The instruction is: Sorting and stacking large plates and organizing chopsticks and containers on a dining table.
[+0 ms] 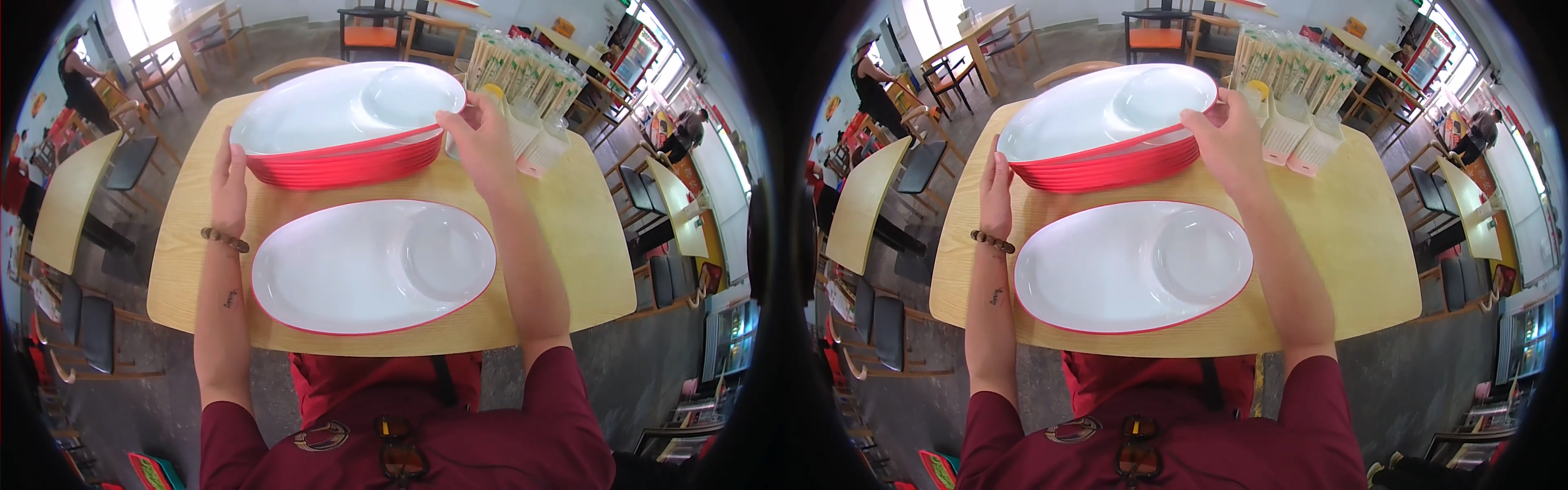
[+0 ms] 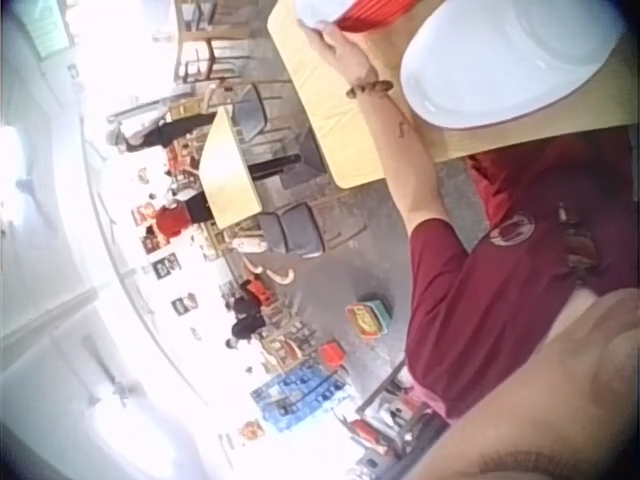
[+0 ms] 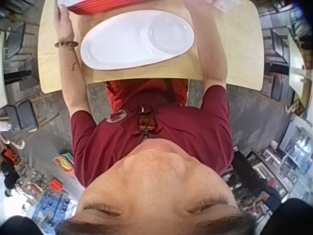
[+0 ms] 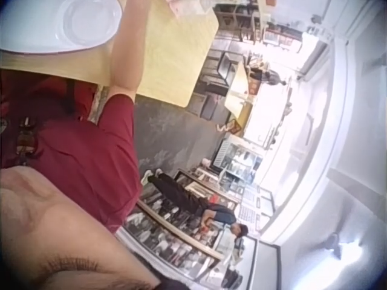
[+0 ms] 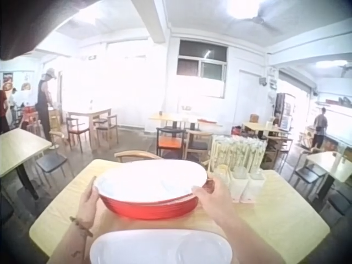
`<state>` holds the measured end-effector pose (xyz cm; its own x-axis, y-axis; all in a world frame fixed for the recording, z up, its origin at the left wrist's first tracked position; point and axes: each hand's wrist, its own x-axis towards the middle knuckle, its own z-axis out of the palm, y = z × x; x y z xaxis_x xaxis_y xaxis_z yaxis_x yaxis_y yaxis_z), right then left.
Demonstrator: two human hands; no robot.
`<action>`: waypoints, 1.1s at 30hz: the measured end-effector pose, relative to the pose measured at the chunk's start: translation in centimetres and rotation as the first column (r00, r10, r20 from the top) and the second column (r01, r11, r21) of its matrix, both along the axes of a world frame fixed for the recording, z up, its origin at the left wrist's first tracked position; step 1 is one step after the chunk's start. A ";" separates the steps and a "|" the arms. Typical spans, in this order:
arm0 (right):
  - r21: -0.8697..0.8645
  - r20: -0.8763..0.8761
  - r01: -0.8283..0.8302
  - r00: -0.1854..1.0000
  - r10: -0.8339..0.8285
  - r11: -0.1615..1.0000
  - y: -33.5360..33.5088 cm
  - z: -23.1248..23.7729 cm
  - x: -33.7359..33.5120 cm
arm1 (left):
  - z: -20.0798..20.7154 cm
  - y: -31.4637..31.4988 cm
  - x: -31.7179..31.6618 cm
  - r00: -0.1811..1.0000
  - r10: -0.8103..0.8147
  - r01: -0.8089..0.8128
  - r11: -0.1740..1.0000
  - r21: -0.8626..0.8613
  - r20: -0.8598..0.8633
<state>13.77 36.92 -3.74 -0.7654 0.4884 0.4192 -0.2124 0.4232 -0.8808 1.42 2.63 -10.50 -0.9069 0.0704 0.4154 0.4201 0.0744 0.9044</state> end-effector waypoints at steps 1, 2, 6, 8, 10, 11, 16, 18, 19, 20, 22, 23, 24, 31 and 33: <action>-0.002 0.000 0.004 1.000 -0.004 1.000 -0.2 0.7 0.5 | 0.3 -0.2 0.2 1.000 -0.004 0.004 1.000 -0.002 0.000; -0.017 0.007 0.004 1.000 -0.004 1.000 -0.5 1.7 1.3 | 1.2 -0.3 0.8 0.999 -0.037 0.037 0.998 0.051 -0.012; -0.011 0.020 0.015 1.000 -0.014 1.000 -0.6 4.0 3.6 | 4.7 -1.8 2.3 0.992 -0.106 0.116 0.979 0.170 -0.067; -0.054 0.046 -0.016 0.999 0.018 0.998 -0.5 6.0 5.3 | 6.2 -2.7 2.8 0.975 -0.167 0.193 0.962 0.194 -0.144; -0.104 0.079 -0.049 0.995 0.058 0.993 -0.2 6.8 6.8 | 8.0 -3.5 4.4 0.971 -0.169 0.191 0.974 0.122 -0.171; -0.026 0.104 -0.055 0.993 0.057 0.998 0.3 6.8 7.7 | 8.4 -3.5 5.1 0.962 -0.185 0.201 0.978 0.058 -0.201; 0.137 0.182 -0.075 0.982 0.049 0.988 0.2 4.0 11.4 | 8.2 -5.4 10.9 0.979 -0.177 0.174 0.984 -0.038 -0.098; 0.074 0.215 -0.126 0.971 0.108 0.989 0.6 2.1 13.0 | 6.7 -5.0 13.1 0.977 -0.199 0.197 0.980 -0.034 -0.075; 0.073 0.214 -0.134 0.970 0.116 0.988 0.6 1.3 13.4 | 5.9 -4.9 14.1 0.975 -0.217 0.216 0.976 -0.033 -0.048; 0.058 0.253 -0.134 0.961 0.115 0.989 0.7 0.7 14.0 | 5.2 -4.8 15.0 0.976 -0.215 0.213 0.976 -0.032 -0.048; 0.043 0.301 -0.129 0.947 0.111 0.991 1.1 -0.4 14.6 | 3.2 -4.6 16.1 0.984 -0.174 0.176 0.982 -0.063 0.029; 0.085 0.329 -0.165 0.935 0.129 0.983 1.3 -0.8 14.6 | 2.7 -5.1 16.9 0.986 -0.164 0.165 0.984 -0.072 0.029; 0.135 0.363 -0.190 0.923 0.130 0.973 1.5 -1.2 14.7 | 1.8 -5.3 17.2 0.988 -0.147 0.151 0.983 -0.104 0.046; 0.033 0.345 -0.209 0.920 0.185 0.977 1.8 -3.8 14.4 | 0.0 -5.4 18.3 0.991 -0.093 0.108 0.979 -0.174 0.093; 0.008 0.318 -0.199 0.930 0.186 0.980 1.7 -4.3 14.4 | -0.3 -5.3 18.6 0.989 -0.097 0.115 0.977 -0.178 0.109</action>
<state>28.14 38.57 -8.05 -0.9387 0.3064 0.1581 -0.0087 0.4374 -0.8992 20.00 -2.72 -10.79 -0.9264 0.2346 0.2945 0.3429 0.2026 0.9172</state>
